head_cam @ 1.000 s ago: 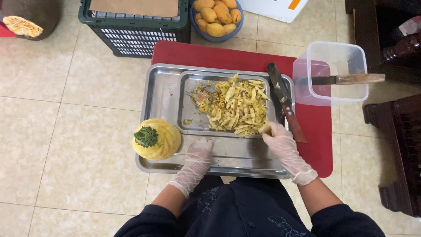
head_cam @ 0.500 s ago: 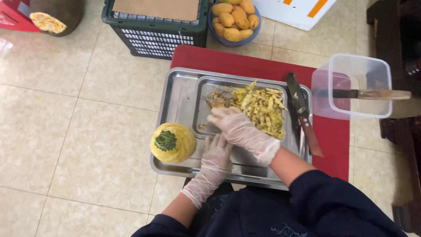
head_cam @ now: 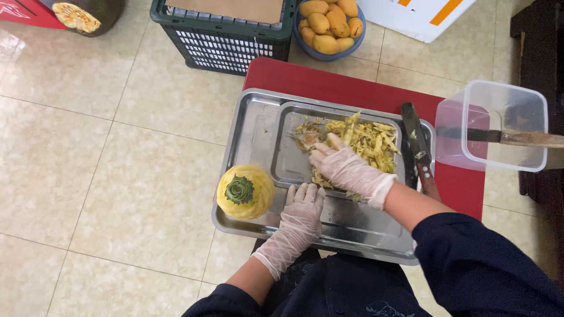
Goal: Peeling and removing the eyes of a pineapple using a knife and cleaning the workspace
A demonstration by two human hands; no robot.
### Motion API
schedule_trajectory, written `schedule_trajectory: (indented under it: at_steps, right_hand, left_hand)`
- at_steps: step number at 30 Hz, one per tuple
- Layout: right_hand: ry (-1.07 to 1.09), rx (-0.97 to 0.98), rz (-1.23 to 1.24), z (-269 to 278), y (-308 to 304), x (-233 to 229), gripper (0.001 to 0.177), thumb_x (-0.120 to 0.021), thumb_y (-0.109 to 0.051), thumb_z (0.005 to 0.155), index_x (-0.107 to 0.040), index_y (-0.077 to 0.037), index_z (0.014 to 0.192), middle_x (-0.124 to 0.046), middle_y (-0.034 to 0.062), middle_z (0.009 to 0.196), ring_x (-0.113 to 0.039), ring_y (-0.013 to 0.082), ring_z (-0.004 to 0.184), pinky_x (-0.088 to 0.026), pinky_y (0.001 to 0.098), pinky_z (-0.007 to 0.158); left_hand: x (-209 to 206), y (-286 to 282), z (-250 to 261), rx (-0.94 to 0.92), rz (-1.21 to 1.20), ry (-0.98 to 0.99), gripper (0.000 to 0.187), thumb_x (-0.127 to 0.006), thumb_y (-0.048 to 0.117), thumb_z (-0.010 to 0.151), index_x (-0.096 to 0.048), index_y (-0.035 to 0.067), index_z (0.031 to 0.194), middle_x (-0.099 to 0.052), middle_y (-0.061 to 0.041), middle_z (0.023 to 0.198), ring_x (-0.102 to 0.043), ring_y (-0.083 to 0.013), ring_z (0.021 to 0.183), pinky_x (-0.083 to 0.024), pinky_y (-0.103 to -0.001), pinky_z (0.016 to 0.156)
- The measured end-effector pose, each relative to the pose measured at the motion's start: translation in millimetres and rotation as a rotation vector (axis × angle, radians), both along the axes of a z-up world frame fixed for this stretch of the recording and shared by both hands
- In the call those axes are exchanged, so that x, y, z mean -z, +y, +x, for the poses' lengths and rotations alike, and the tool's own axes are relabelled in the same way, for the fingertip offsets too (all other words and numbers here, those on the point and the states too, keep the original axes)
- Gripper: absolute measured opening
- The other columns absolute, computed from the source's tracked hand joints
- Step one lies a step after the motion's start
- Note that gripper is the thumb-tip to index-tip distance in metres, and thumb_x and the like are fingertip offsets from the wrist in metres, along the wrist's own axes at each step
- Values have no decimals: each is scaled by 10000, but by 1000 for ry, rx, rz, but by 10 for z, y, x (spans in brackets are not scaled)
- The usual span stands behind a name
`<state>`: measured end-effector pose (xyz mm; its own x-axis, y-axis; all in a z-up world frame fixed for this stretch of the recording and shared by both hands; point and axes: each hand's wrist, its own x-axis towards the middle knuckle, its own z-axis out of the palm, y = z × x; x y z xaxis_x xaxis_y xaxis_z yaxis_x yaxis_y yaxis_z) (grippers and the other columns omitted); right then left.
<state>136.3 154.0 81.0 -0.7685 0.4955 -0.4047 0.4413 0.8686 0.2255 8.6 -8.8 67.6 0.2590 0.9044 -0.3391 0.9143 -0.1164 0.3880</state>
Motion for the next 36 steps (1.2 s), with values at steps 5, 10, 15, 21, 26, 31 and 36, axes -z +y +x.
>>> schedule_trajectory:
  at_steps: [5,10,15,21,26,31,36]
  right_hand:
    - [11,140,-58,-28,-4,-149,425,-416,-162,1041,-511,-282,1437,-472,-37,1554,-365,237,1529,-160,627,1275]
    - [68,231,-233,-599,38,-501,788,-450,77,875,-358,-246,1588,-286,-16,1709,-235,275,1583,-118,633,1268]
    - [70,269,-130,-619,204,-303,735,-455,-9,918,-354,-237,1610,-304,0,1714,-264,272,1587,-109,618,1285]
    - [23,469,-109,-297,319,-221,730,-530,-2,919,-372,-206,1601,-278,51,1728,-236,349,1585,-95,678,1261]
    - [-76,265,-346,-603,-153,-979,767,-481,-23,936,-321,-315,1627,-208,-38,1751,-156,287,1610,-107,626,1275]
    - [273,-172,-342,-295,-180,-419,449,-512,-182,1007,-545,-225,1453,-420,28,1620,-467,403,1402,-282,742,1105]
    - [327,429,-377,-609,105,-975,196,-643,-259,1025,-784,-167,1124,-789,31,1082,-737,209,947,-550,454,999]
  left_hand:
    - [-121,33,5,-25,-62,-23,832,-696,231,794,-382,159,1561,-329,-114,1625,-228,-344,1560,-83,-541,1306]
    - [-146,27,-6,-54,28,-60,704,-659,151,837,-466,119,1514,-410,-141,1568,-311,-366,1528,-178,-539,1291]
    - [3,62,22,-60,81,-41,686,-674,153,795,-520,125,1463,-494,-116,1459,-391,-354,1479,-246,-524,1265]
    - [124,15,48,-90,315,-76,607,-688,227,779,-575,90,1359,-573,-158,1326,-513,-375,1371,-351,-536,1206]
    - [190,-89,-21,-106,611,-135,518,-663,262,771,-646,130,1272,-625,-136,1290,-605,-372,1282,-454,-506,1071]
    - [-105,-221,-271,-18,592,-270,593,-648,211,722,-684,42,1289,-671,-198,1343,-607,-395,1247,-456,-510,1074]
    - [-31,-295,-296,-85,636,-280,104,-682,217,833,-696,115,843,-653,-115,793,-593,-350,672,-474,-472,549]
